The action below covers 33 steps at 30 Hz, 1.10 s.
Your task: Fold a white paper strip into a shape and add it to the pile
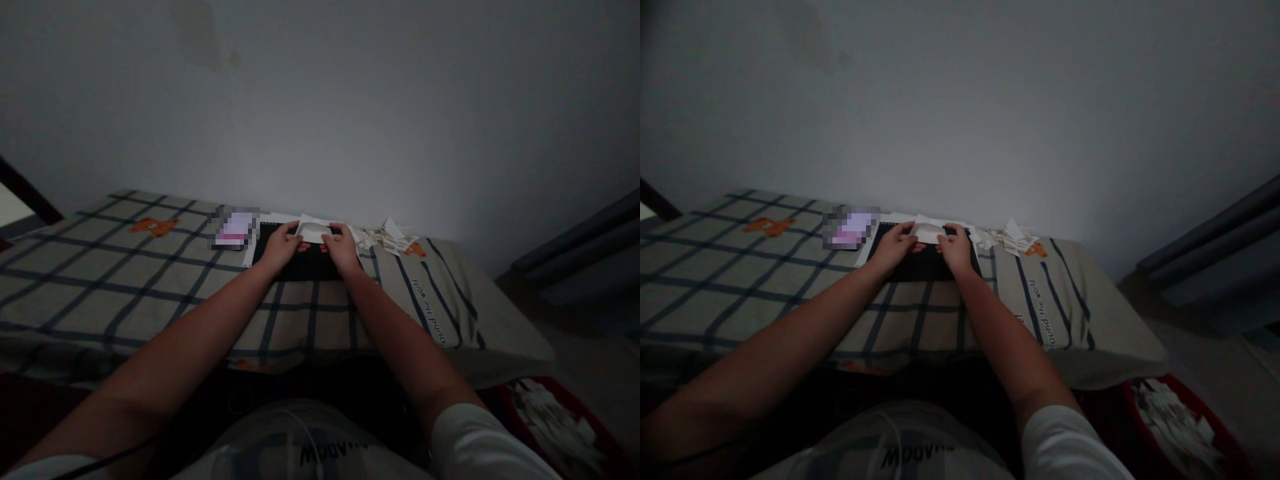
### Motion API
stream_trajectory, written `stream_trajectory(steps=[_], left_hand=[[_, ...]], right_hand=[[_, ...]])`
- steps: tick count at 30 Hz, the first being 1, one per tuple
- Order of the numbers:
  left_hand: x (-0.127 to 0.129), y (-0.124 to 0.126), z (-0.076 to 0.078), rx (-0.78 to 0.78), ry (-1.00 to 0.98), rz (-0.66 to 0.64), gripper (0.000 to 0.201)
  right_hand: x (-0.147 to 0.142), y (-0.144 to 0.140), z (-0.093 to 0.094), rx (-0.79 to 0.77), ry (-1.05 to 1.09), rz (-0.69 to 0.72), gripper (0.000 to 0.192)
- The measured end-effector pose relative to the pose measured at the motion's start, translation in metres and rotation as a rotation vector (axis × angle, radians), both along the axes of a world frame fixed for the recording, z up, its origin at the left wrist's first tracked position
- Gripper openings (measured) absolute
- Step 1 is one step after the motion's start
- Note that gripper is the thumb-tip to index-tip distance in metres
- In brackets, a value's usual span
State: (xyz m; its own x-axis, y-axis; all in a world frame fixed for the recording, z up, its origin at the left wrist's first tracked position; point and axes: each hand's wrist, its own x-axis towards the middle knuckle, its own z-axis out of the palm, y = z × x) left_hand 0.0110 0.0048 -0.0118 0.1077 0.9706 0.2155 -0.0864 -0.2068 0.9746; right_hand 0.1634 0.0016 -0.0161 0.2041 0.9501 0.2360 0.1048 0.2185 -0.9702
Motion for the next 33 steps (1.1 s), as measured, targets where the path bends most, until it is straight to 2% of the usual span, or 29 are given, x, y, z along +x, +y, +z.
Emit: stream_trajectory(steps=[2,5,9,13,19,23,29,33], left_hand=[[-0.001,-0.001,0.002,-0.030,-0.043,0.009,0.059],[-0.002,-0.003,0.004,0.003,-0.049,0.011,0.068],[-0.003,-0.001,0.005,-0.003,-0.059,-0.006,0.051],[-0.006,0.001,0.006,-0.075,-0.140,-0.015,0.030],[-0.009,-0.003,0.014,-0.170,-0.204,-0.070,0.026],[-0.010,-0.004,0.015,-0.204,-0.159,-0.098,0.028],[-0.010,-0.002,0.013,-0.163,-0.030,-0.070,0.020],[-0.010,0.000,0.011,-0.131,0.031,-0.020,0.032]], right_hand=[[0.001,0.001,-0.002,0.051,-0.063,0.018,0.041],[0.003,0.003,-0.002,0.066,-0.115,0.093,0.033],[0.004,0.004,0.001,0.036,-0.094,0.205,0.022],[0.006,0.001,0.006,-0.009,-0.019,0.251,0.027],[0.010,-0.006,0.015,-0.066,0.100,0.362,0.031],[0.011,-0.008,0.017,-0.101,0.170,0.340,0.036],[0.011,-0.007,0.014,-0.119,0.142,0.314,0.018],[0.014,-0.003,0.011,-0.123,0.130,0.303,0.018]])
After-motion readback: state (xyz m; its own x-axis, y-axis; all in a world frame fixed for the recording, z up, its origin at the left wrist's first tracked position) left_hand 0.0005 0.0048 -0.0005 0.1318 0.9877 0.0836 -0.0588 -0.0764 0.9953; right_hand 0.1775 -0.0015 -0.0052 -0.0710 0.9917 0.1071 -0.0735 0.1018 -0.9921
